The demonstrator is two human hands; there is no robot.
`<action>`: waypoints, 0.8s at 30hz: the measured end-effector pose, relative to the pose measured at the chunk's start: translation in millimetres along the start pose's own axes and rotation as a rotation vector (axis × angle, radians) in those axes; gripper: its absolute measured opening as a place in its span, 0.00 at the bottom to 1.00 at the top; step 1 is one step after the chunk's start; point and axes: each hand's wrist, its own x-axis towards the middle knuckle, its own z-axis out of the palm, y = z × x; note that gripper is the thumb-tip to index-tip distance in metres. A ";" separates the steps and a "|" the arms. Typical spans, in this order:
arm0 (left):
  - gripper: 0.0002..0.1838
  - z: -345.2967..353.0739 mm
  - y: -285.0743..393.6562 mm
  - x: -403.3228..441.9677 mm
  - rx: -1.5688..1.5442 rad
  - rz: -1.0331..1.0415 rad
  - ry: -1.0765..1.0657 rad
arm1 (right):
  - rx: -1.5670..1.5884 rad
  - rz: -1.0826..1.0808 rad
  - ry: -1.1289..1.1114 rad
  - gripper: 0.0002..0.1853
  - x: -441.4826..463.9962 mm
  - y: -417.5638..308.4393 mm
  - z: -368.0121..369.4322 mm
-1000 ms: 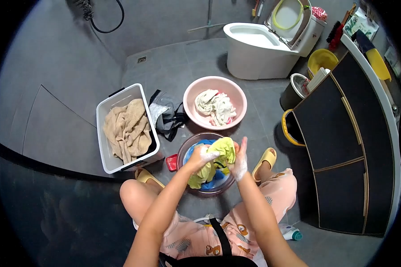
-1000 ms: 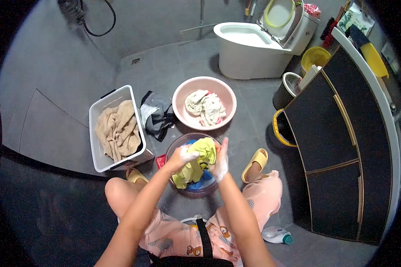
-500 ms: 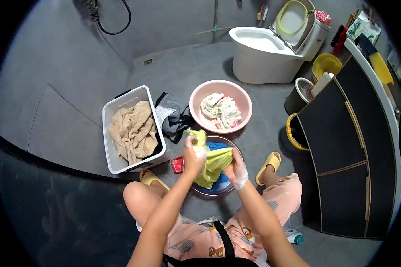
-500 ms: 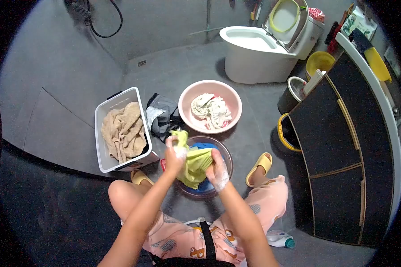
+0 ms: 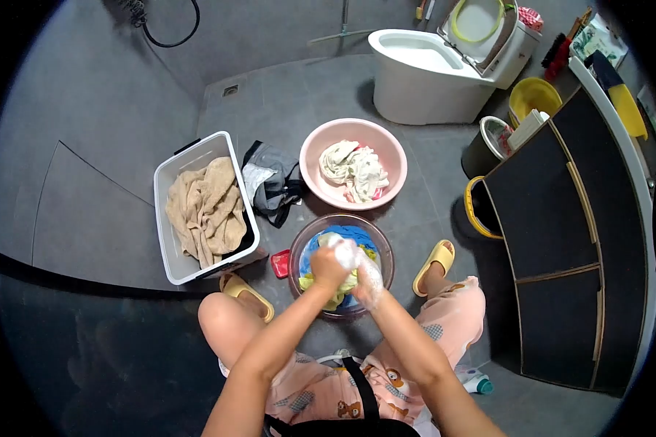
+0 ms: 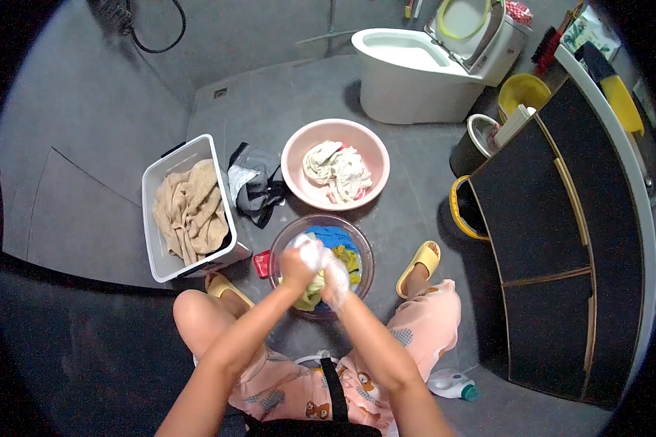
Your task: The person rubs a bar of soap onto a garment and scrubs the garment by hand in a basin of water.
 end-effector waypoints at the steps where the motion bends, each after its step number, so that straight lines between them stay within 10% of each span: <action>1: 0.08 4.5 3.8 -11.3 -0.069 0.110 0.032 | -0.017 -0.007 0.022 0.13 2.8 -1.7 -7.2; 2: 0.09 10.9 6.6 -21.9 -0.138 0.224 0.065 | 0.285 0.094 -0.735 0.12 38.9 5.5 -54.4; 4: 0.10 15.4 -2.5 -25.3 -0.114 0.129 -0.022 | 0.084 -0.021 -0.193 0.14 9.8 1.8 -33.8; 10: 0.13 -22.6 -37.7 8.6 0.411 -0.381 -0.373 | -0.397 -0.032 -0.103 0.16 -37.3 -44.3 29.1; 17: 0.26 -50.9 -18.4 -3.6 0.152 0.382 -0.226 | -0.475 -0.165 -0.475 0.26 -50.9 -67.1 29.4; 21: 0.27 -39.8 -15.1 -16.4 0.240 0.122 -0.640 | -0.498 -0.224 -0.518 0.31 -61.6 -78.4 34.8; 24: 0.24 -29.0 -32.4 -12.5 -0.066 0.254 -0.423 | -0.518 -0.341 -0.465 0.36 -49.4 -77.2 25.2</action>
